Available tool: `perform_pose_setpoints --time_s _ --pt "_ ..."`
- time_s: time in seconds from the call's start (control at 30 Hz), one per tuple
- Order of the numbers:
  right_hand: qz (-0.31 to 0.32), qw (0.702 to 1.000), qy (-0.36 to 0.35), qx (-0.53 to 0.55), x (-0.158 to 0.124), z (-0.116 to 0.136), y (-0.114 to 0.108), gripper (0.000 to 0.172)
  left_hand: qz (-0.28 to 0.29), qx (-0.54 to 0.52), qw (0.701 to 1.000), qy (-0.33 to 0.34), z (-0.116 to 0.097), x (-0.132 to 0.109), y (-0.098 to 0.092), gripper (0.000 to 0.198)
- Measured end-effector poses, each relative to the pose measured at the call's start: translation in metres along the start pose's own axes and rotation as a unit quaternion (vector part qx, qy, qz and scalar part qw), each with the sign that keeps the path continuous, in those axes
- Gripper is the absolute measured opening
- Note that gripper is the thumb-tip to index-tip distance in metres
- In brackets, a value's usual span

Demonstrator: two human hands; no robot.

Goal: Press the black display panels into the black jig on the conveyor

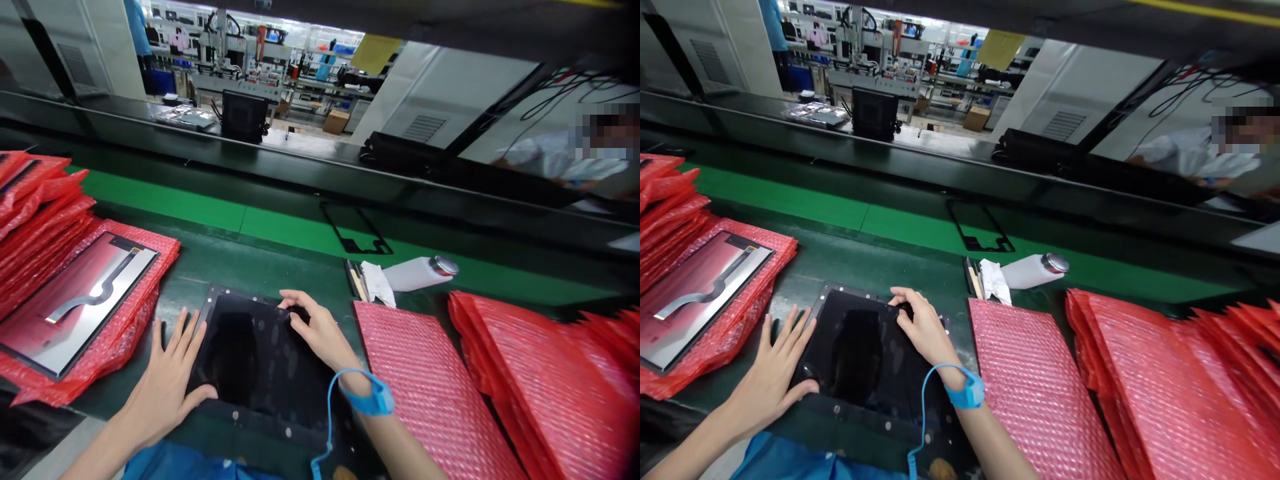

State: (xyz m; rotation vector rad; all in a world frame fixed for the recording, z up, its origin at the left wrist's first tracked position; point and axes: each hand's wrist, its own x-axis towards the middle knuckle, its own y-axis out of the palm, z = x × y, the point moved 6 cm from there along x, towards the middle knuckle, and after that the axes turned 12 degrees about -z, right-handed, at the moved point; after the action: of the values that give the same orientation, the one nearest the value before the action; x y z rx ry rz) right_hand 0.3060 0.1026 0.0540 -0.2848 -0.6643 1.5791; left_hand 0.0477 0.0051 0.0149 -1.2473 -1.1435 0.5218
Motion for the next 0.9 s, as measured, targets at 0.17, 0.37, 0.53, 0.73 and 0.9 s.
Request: perform_pose_setpoints --time_s 0.17,0.37,0.53,0.73,0.9 --pt "0.057 0.997 -0.004 0.044 0.003 0.013 -0.006 0.035 0.012 -0.08 0.997 -0.02 0.006 -0.002 -0.001 0.073" --pt "0.088 0.995 0.003 0.044 0.006 0.008 -0.013 0.034 -0.028 -0.211 0.976 -0.055 0.013 -0.002 -0.002 0.057" --pt "0.099 0.995 0.006 0.003 0.008 0.006 -0.017 0.028 -0.064 -0.27 0.957 -0.09 0.008 0.001 -0.006 0.047" --pt "0.074 0.994 0.003 0.076 0.017 0.037 -0.048 0.022 -0.144 -0.397 0.878 -0.226 -0.019 0.015 -0.023 0.031" --pt "-0.158 0.984 -0.082 0.032 0.013 0.069 -0.109 0.026 -0.217 -0.505 0.798 -0.247 -0.015 0.086 -0.05 0.019"
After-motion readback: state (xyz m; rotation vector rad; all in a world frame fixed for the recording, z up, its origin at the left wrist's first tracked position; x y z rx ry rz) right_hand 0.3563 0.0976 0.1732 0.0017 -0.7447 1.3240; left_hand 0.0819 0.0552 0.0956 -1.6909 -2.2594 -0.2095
